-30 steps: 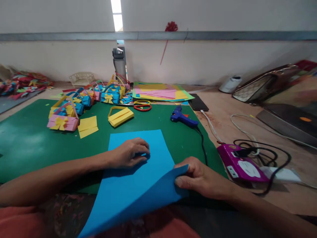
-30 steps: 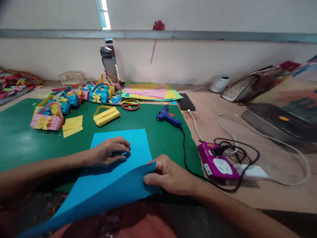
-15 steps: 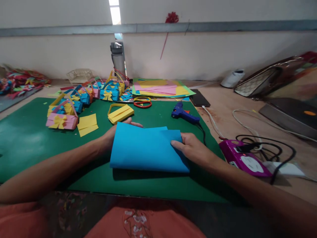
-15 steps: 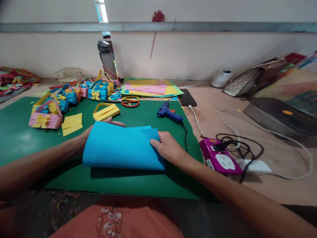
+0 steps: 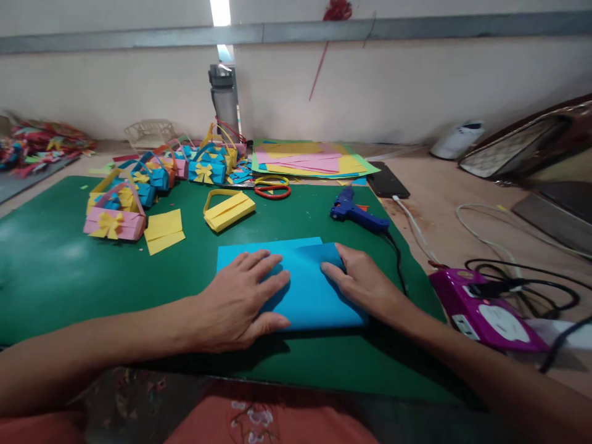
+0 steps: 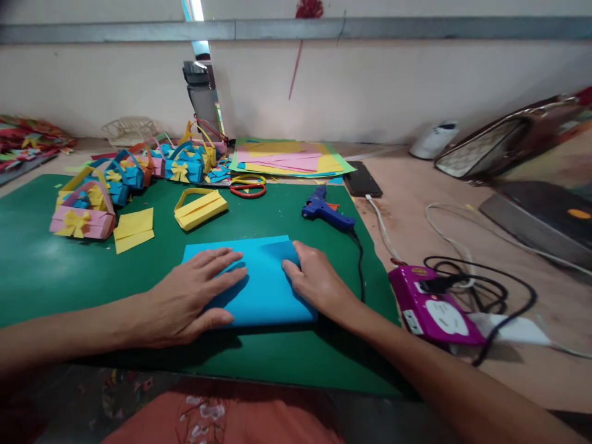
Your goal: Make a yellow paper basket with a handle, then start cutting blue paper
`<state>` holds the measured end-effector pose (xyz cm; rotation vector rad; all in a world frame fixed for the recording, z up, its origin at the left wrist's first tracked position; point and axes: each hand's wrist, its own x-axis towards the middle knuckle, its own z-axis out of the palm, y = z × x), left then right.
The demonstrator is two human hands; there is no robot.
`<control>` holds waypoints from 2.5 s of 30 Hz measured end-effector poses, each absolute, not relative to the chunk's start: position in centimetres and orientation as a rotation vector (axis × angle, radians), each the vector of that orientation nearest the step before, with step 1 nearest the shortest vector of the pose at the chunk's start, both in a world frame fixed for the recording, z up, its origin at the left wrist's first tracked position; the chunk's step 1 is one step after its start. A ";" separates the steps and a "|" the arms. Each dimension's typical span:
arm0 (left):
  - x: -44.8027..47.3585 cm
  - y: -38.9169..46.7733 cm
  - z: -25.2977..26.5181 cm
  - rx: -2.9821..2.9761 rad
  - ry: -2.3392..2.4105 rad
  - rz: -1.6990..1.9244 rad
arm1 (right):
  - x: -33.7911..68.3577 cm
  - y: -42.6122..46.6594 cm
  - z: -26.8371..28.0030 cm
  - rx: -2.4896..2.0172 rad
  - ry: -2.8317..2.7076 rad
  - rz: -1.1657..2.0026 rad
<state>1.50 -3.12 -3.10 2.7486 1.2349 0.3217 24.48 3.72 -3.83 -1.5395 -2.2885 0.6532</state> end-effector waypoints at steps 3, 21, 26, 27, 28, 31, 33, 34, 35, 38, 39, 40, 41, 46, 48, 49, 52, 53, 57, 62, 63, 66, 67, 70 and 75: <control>2.3 -3.4 -4.1 2.749 1.251 0.120 | 24.5 3.9 -4.0 -1.536 -2.279 0.629; 3.7 -3.9 -5.1 2.730 1.390 -0.016 | 24.4 4.7 -4.2 -1.490 -2.101 0.636; 3.6 -4.0 -4.9 2.732 1.361 -0.014 | 24.8 4.7 -3.8 -1.463 -2.136 0.670; 3.6 -4.0 -4.8 2.740 1.336 -0.012 | 25.0 4.7 -3.6 -1.467 -2.133 0.759; 3.5 -4.1 -4.8 2.753 1.299 -0.011 | 25.2 4.7 -3.4 -1.478 -2.127 0.875; 3.5 -4.3 -4.5 2.797 1.159 -0.017 | 25.9 4.5 -2.8 -1.496 -2.116 1.233; 3.4 -4.4 -4.5 2.812 1.104 -0.022 | 26.1 4.4 -2.5 -1.498 -2.095 1.309; 3.4 -4.5 -4.5 2.814 1.093 -0.023 | 26.0 4.3 -2.4 -1.506 -2.078 1.281; 3.4 -4.5 -4.6 2.816 1.092 -0.023 | 26.0 4.3 -2.4 -1.520 -2.059 1.224; 3.5 -4.6 -4.9 2.817 1.110 -0.009 | 25.6 4.4 -2.7 -1.548 -2.082 0.999; 3.5 -4.7 -5.0 2.814 1.124 0.002 | 25.4 4.5 -2.9 -1.541 -2.120 0.926; 3.5 -4.7 -5.0 2.809 1.140 0.017 | 25.3 4.6 -3.1 -1.523 -2.166 0.850; 3.6 -4.7 -4.9 2.801 1.159 0.032 | 25.1 4.7 -3.3 -1.496 -2.215 0.770; 3.7 -4.6 -3.7 2.757 1.253 0.075 | 24.6 4.8 -3.7 -1.374 -2.321 0.609; 3.6 -4.3 -3.2 2.748 1.285 0.080 | 24.4 4.7 -3.8 -1.387 -2.310 0.621; 3.5 -4.2 -3.1 2.742 1.293 0.080 | 24.4 4.7 -3.8 -1.392 -2.304 0.612; 3.3 -3.6 -3.0 2.701 1.294 0.068 | 24.3 4.7 -3.9 -1.376 -2.311 0.543; 3.2 -3.4 -3.1 2.682 1.293 0.058 | 24.3 4.7 -4.0 -1.368 -2.319 0.526; 3.0 -2.8 -3.2 2.617 1.306 0.042 | 24.3 5.0 -4.2 -1.354 -2.361 0.503; 2.8 -2.3 -3.0 2.620 1.312 0.050 | 24.1 5.0 -4.2 -1.364 -2.368 0.523; 2.8 -2.3 -3.0 2.624 1.312 0.051 | 24.1 5.0 -4.1 -1.367 -2.361 0.530; 2.7 -2.1 -3.3 2.629 1.321 0.064 | 24.0 4.9 -4.2 -1.375 -2.346 0.545; 2.7 -2.0 -3.4 2.629 1.325 0.069 | 24.0 4.9 -4.2 -1.374 -2.345 0.545; 2.6 -2.0 -3.6 2.630 1.324 0.079 | 24.0 5.0 -4.3 -1.362 -2.344 0.534; 2.5 -2.1 -3.5 2.625 1.338 0.063 | 24.0 5.1 -4.3 -1.368 -2.343 0.536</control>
